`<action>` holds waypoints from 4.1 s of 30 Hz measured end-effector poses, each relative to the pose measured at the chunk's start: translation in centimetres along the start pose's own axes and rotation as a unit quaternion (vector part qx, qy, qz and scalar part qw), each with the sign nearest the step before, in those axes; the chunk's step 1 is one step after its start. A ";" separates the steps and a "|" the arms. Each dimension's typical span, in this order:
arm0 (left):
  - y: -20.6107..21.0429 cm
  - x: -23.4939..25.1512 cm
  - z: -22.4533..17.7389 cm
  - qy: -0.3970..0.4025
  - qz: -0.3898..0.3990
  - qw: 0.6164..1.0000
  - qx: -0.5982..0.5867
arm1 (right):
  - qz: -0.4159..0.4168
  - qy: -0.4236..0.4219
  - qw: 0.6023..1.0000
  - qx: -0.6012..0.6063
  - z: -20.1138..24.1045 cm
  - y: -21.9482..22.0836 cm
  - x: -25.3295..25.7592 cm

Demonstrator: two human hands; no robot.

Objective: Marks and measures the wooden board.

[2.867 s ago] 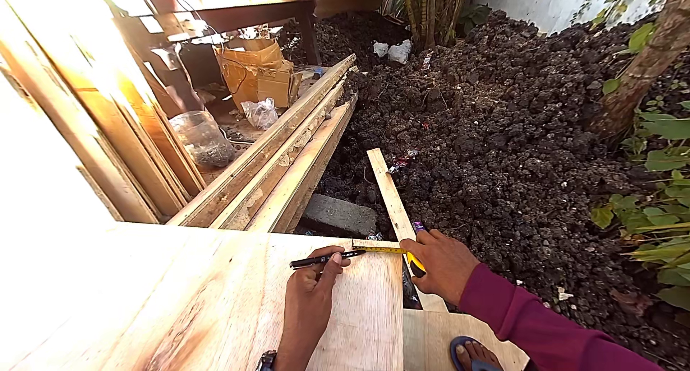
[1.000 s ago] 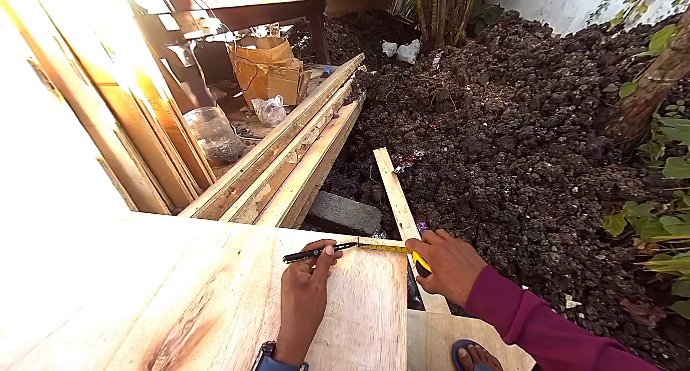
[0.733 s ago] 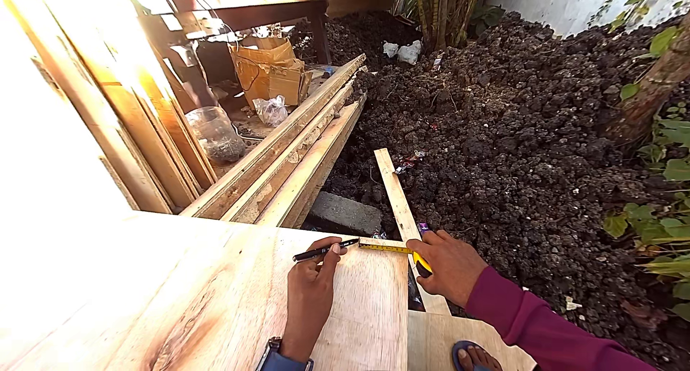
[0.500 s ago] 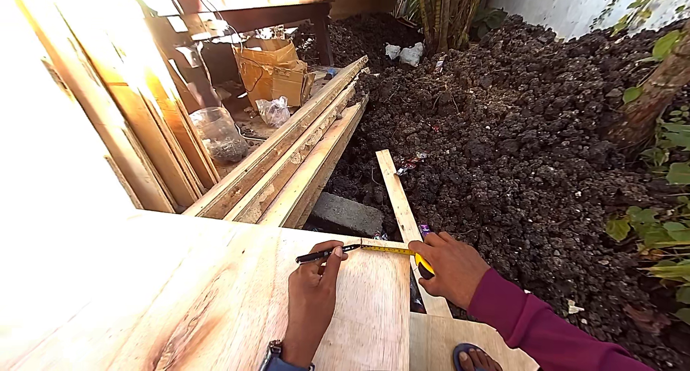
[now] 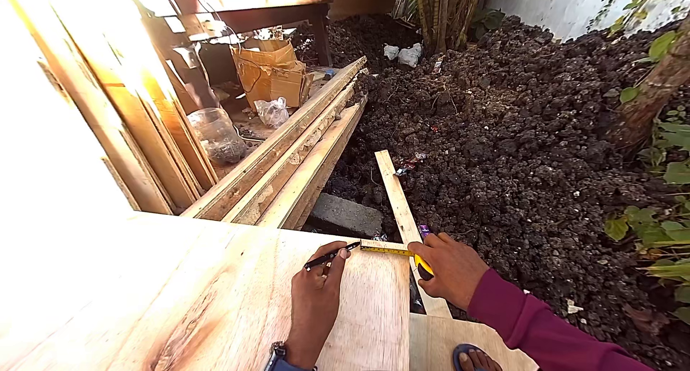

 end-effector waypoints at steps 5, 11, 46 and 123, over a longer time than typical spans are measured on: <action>-0.1 -0.2 0.0 0.001 0.002 1.000 -0.015 | 0.000 -0.002 1.000 -0.003 -0.1 0.1 0.0; -0.1 -0.4 0.0 0.003 0.007 0.999 -0.038 | -0.001 -0.002 1.000 0.002 -0.1 0.1 0.0; 0.2 -0.2 0.4 0.011 0.025 0.997 -0.073 | -0.004 0.000 1.000 0.001 0.0 0.0 0.0; 1.7 -1.0 -0.8 0.033 0.080 0.992 -0.089 | -0.126 0.056 0.986 0.092 -2.4 -1.8 -1.8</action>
Point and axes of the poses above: each hand's wrist, its own x-axis towards the middle knuckle, its own y-axis out of the palm, z = x × y, the point moved 1 cm from there along x, towards the middle knuckle, and after that the axes turned 6 degrees about -x, right-handed, at the moved point
